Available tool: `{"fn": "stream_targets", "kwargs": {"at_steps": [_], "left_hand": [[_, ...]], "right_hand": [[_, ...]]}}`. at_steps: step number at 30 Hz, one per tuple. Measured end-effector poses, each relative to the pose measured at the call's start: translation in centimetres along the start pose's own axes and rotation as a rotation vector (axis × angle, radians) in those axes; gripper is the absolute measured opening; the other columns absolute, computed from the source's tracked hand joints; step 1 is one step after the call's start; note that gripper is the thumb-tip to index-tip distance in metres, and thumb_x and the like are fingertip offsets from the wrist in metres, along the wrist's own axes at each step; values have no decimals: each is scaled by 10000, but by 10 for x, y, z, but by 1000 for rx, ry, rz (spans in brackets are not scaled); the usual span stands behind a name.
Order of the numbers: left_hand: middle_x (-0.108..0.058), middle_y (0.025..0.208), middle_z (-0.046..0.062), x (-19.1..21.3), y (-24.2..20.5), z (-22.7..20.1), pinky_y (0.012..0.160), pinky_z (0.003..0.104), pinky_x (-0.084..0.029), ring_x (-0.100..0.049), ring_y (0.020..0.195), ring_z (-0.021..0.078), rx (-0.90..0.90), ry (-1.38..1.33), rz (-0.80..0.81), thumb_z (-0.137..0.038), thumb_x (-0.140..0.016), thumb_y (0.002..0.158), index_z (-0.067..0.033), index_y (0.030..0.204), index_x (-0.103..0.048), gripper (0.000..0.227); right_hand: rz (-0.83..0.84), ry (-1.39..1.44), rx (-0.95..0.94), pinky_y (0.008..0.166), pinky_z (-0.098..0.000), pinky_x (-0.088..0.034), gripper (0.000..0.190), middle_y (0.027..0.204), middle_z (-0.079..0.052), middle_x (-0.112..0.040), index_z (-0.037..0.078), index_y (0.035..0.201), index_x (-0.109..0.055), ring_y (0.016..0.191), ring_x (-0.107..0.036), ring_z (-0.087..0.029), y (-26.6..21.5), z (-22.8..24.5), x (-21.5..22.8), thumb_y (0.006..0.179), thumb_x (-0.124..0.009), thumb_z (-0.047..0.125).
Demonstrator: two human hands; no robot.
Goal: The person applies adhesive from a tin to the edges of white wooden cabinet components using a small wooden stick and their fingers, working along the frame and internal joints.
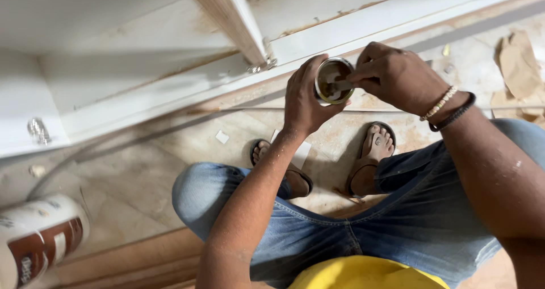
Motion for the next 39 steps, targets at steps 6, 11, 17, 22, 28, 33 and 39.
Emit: {"fn": "stream_targets", "kwargs": {"at_steps": [6, 11, 17, 22, 28, 33, 39], "left_hand": [[-596, 1390, 142, 1, 21, -11, 1100, 470, -509, -593, 1308, 329, -4, -97, 126, -383, -967, 683, -93, 1455, -471, 963], [-622, 1348, 155, 6, 10, -23, 1089, 470, -513, -606, 1277, 343, -152, -119, 89, -366, -977, 630, -81, 1429, -497, 974], [-633, 1332, 147, 20, -28, -55, 1068, 442, -532, -634, 1252, 323, -192, -144, 121, -365, -978, 634, -76, 1433, -481, 984], [-634, 1336, 137, 44, -49, -61, 1072, 431, -547, -646, 1243, 314, -292, -108, 136, -371, -990, 643, -70, 1419, -481, 976], [-624, 1357, 147, 58, -59, -67, 1083, 440, -532, -627, 1260, 324, -299, -18, 127, -383, -993, 638, -55, 1420, -470, 996], [-639, 1333, 129, 60, -45, -63, 1069, 430, -541, -640, 1258, 307, -126, -46, 115, -376, -993, 634, -82, 1423, -470, 992], [-637, 1325, 136, 39, -12, -31, 1052, 420, -560, -648, 1239, 295, -74, -51, 124, -381, -992, 642, -92, 1429, -462, 991]], "right_hand": [[-119, 75, -133, 769, -355, -601, 170, 1019, -73, -694, 110, 1031, -800, 831, -681, -222, -25, -18, 42, 870, -786, 160], [-282, 90, -45, 784, -365, -606, 183, 974, -36, -722, 133, 992, -813, 893, -693, -230, -63, 11, 28, 819, -817, 194], [-206, -13, -174, 740, -361, -619, 212, 1059, -69, -702, 142, 1019, -808, 799, -700, -233, -95, 41, 17, 809, -813, 176], [-112, -28, -120, 770, -353, -622, 187, 1071, -63, -703, 164, 1006, -816, 808, -709, -230, -97, 82, -5, 821, -805, 188], [-123, 61, 35, 797, -362, -610, 217, 1053, -74, -710, 137, 1013, -810, 856, -706, -235, -87, 81, -5, 811, -820, 215], [-199, 97, 60, 789, -365, -600, 199, 1091, -94, -713, 108, 1010, -798, 890, -700, -243, -76, 57, 22, 833, -803, 199], [-177, 432, -347, 806, -306, -623, 203, 980, -38, -771, 144, 1133, -761, 885, -755, -132, -62, 19, 13, 951, -710, 217]]}}
Point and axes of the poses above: each hand's wrist, its own y-axis towards the middle knuckle, its own x-axis out of the back of the hand, z = x × y, the point moved 2 cm from there along y, towards the middle knuckle
